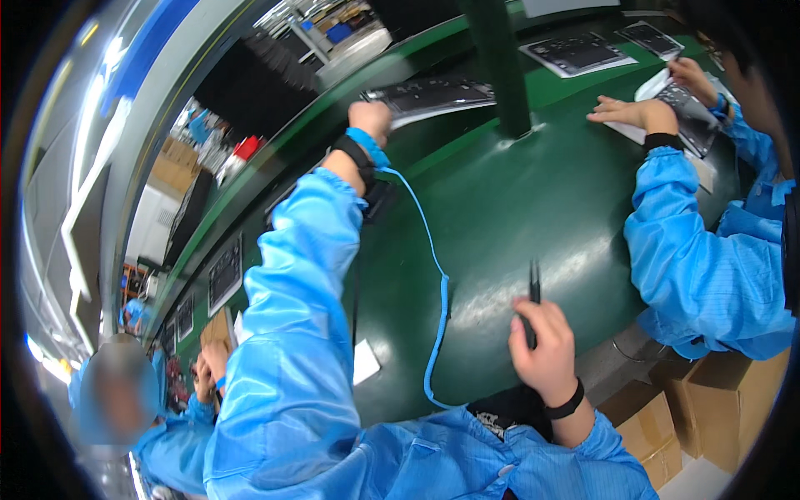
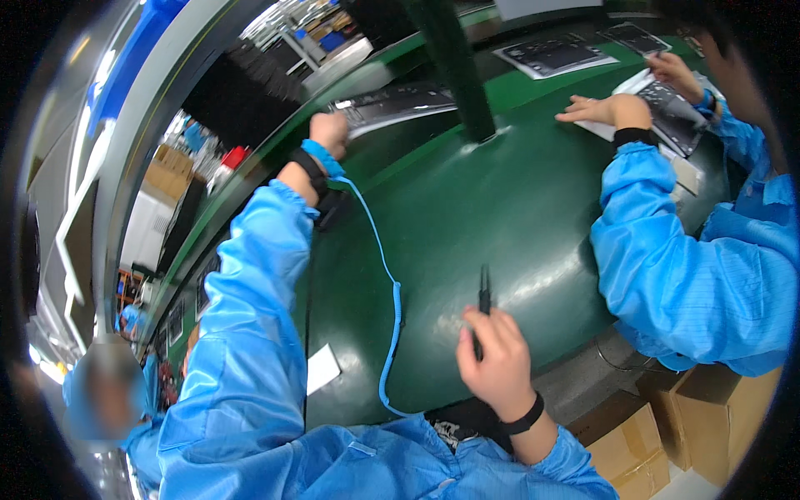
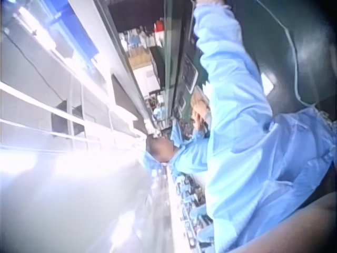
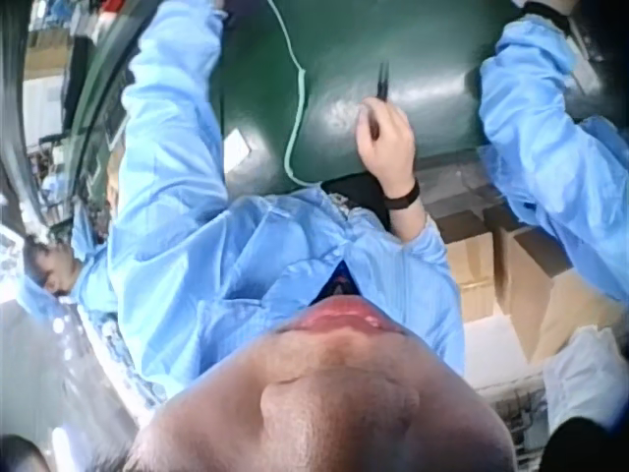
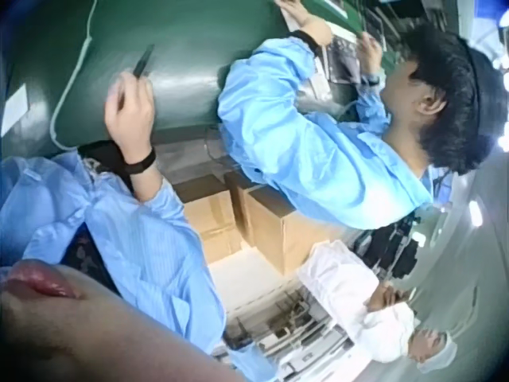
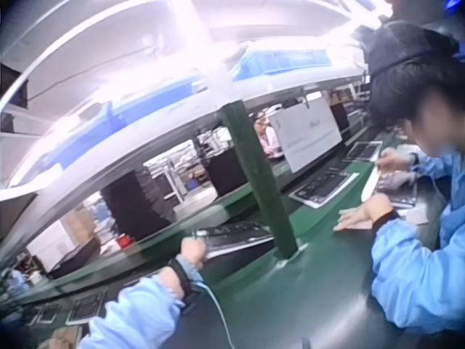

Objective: Applying small adhesive strips or components to the internal chassis of an electronic device using tweezers.

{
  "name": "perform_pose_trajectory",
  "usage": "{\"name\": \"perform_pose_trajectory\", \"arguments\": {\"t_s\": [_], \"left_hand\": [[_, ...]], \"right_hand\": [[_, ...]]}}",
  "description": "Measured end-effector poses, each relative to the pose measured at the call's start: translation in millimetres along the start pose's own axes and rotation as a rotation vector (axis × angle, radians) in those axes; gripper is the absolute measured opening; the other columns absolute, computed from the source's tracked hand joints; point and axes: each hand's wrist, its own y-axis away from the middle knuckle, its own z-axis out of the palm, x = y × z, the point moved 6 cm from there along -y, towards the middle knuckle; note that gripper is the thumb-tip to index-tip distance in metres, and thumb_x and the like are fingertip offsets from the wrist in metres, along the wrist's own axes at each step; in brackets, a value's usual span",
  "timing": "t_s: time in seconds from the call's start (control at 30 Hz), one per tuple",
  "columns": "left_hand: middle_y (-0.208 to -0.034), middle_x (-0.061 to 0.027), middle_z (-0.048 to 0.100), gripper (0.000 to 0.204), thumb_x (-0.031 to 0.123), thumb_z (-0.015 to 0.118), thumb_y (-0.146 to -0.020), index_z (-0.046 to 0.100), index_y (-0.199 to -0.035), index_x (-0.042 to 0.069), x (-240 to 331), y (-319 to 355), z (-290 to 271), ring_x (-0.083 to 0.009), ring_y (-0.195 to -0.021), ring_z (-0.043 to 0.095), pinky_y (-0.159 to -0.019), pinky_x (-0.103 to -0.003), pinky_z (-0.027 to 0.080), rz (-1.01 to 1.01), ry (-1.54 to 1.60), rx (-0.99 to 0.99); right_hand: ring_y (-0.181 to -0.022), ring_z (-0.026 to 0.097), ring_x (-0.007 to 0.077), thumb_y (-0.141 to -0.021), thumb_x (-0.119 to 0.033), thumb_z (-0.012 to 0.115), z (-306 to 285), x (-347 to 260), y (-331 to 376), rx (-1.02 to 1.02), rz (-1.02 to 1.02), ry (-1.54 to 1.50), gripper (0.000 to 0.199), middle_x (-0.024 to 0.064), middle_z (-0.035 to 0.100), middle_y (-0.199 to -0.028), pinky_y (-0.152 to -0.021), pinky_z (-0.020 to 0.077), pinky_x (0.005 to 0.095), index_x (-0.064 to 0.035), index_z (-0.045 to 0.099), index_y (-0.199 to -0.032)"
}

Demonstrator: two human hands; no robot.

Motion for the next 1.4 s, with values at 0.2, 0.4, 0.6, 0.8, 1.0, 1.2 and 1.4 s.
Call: {"name": "perform_pose_trajectory", "arguments": {"t_s": [0.2, 0.4, 0.6, 0.8, 1.0, 1.2, 1.4], "left_hand": [[-0.085, -0.0105, 0.069, 0.03, 0.02, 0.054, -0.102, 0.064, -0.103, -0.008, 23.1, 131.9, -239.5, -0.0186, -0.073, 0.065, -0.065, -0.038, 0.052, 0.006, 0.127, 0.08], [-0.1, -0.0086, 0.069, 0.029, 0.021, 0.051, -0.105, 0.062, -0.116, -0.004, -1.8, 354.6, -310.7, -0.0173, -0.087, 0.068, -0.08, -0.034, 0.056, -0.149, 0.333, 0.2], [-0.1, -0.0035, 0.066, 0.027, 0.018, 0.057, -0.103, 0.059, -0.12, -0.002, -80.3, 453.4, -282.3, -0.0105, -0.085, 0.062, -0.081, -0.024, 0.051, -0.132, 0.353, 0.345], [-0.084, -0.0141, 0.067, 0.026, 0.019, 0.063, -0.095, 0.066, -0.114, 0.001, -94.0, 450.7, -255.6, -0.0263, -0.081, 0.064, -0.072, -0.039, 0.051, 0.13, -0.744, 0.321], [-0.133, -0.0267, 0.051, 0.038, 0.022, 0.067, -0.091, 0.065, -0.126, 0.005, -103.1, 485.9, -262.8, -0.0463, -0.125, 0.045, -0.103, -0.051, 0.039, 0.131, -0.663, 0.247], [-0.153, -0.0341, 0.031, 0.056, 0.04, 0.067, -0.092, 0.057, -0.142, 0.018, -133.1, 507.2, -272.4, -0.0541, -0.142, 0.027, -0.113, -0.063, 0.025, 0.106, -0.848, 0.122], [-0.153, -0.034, 0.03, 0.056, 0.042, 0.068, -0.09, 0.058, -0.141, 0.021, -136.4, 506.0, -274.0, -0.0546, -0.142, 0.026, -0.111, -0.067, 0.024, 0.058, -0.852, 0.14]], "right_hand": [[-0.105, 0.068, 0.0258, -0.094, -0.006, 0.061, 9.6, -7.6, -7.1, 0.001, 0.101, -0.275, 0.025, 0.0173, 0.068, -0.122, -0.088, 0.0525, 0.0351, 0.0025, 0.064, -0.117], [-0.113, 0.065, 0.0262, -0.107, -0.03, 0.045, 31.9, -20.1, -11.0, -0.157, 0.391, -0.943, 0.047, 0.0208, 0.057, -0.136, -0.092, 0.0553, 0.0367, 0.0, 0.041, -0.143], [-0.1, 0.067, 0.017, -0.104, -0.021, 0.053, 67.6, -45.5, 1.2, -0.182, 0.398, -1.087, 0.042, 0.0131, 0.066, -0.114, -0.084, 0.0565, 0.0301, 0.0018, 0.047, -0.139], [-0.081, 0.058, 0.0117, -0.094, -0.004, 0.063, 72.6, -12.1, 2.6, -0.286, 0.138, -0.097, 0.033, 0.0076, 0.068, -0.099, -0.075, 0.0458, 0.0242, -0.0014, 0.061, -0.126], [-0.102, 0.066, 0.0181, -0.097, -0.018, 0.065, 43.6, -37.1, 0.4, -0.092, 0.065, 0.097, 0.042, 0.0128, 0.071, -0.112, -0.083, 0.0498, 0.0303, -0.0034, 0.056, -0.136], [-0.058, 0.053, 0.0035, -0.11, -0.046, 0.03, 59.0, -84.0, 0.6, -0.166, 0.256, -0.515, 0.06, 0.0078, 0.067, -0.073, -0.053, 0.0372, 0.015, 0.0002, 0.065, -0.125], [-0.073, 0.061, 0.0092, -0.106, -0.03, 0.052, 225.3, -169.2, 57.2, -0.874, 0.383, -0.721, 0.038, 0.0051, 0.069, -0.086, -0.069, 0.0506, 0.0239, 0.0032, 0.07, -0.11]]}}
